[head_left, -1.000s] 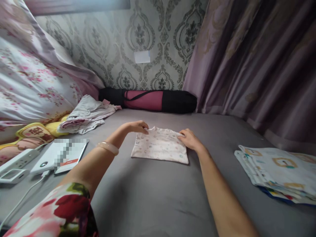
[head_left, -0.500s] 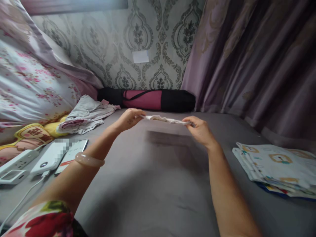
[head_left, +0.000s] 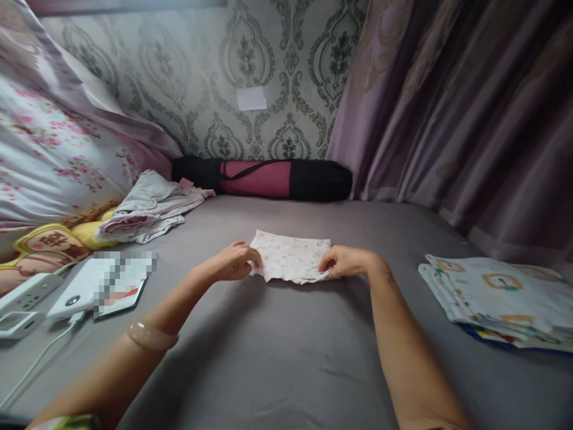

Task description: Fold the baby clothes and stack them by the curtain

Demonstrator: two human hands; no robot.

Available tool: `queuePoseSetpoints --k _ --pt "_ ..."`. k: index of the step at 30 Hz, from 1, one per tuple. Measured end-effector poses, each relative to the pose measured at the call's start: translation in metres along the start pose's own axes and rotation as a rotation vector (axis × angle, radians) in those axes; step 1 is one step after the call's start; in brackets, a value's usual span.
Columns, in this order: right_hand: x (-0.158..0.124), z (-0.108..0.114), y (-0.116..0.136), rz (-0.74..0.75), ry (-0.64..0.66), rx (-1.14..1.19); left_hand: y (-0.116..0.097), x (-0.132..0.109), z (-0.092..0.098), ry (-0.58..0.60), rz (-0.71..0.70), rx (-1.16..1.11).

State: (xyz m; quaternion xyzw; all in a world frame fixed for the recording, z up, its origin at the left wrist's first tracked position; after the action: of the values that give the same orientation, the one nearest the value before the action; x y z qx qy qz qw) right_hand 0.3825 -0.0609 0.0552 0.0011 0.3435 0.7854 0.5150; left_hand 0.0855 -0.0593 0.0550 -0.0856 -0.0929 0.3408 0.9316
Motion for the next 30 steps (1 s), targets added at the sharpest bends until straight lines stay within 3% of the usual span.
queuePoseSetpoints --k 2,4,9,11,15,20,26,30 --pt "-0.001 0.002 0.003 0.034 -0.006 0.042 0.001 0.002 0.001 -0.013 0.042 0.006" --pt "0.003 0.003 0.009 0.066 -0.1 0.036 0.003 0.007 0.001 -0.077 0.122 0.016" --pt "0.03 -0.009 0.034 0.007 -0.638 -0.141 -0.003 0.03 -0.012 -0.331 0.203 0.047" --pt "0.041 -0.026 0.046 -0.011 -0.706 -0.219 -0.012 0.042 -0.024 -0.342 0.206 0.081" --pt "0.054 -0.056 0.056 -0.015 -0.649 -0.33 -0.024 0.061 -0.054 -0.226 0.258 0.165" --pt "0.057 -0.065 0.046 -0.055 -0.557 -0.362 -0.02 0.068 -0.079 -0.162 0.328 0.215" --pt "0.06 -0.065 0.041 -0.093 -0.498 -0.322 -0.016 0.07 -0.077 -0.104 0.34 0.189" --pt "0.059 -0.064 0.04 -0.084 -0.487 -0.296 -0.015 0.072 -0.065 -0.132 0.254 0.149"
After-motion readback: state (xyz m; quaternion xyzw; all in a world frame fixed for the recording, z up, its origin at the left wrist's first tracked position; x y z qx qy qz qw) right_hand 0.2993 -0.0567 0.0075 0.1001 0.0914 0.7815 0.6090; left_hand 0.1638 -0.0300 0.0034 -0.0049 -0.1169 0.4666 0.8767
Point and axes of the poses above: each hand's wrist, its own x-axis towards the middle knuckle, its own z-axis out of the back of the hand, y = z × x, the point moved 3 cm from there along x, towards the middle knuckle, and after that the axes turned 5 degrees about -y, right-handed, at the moved point
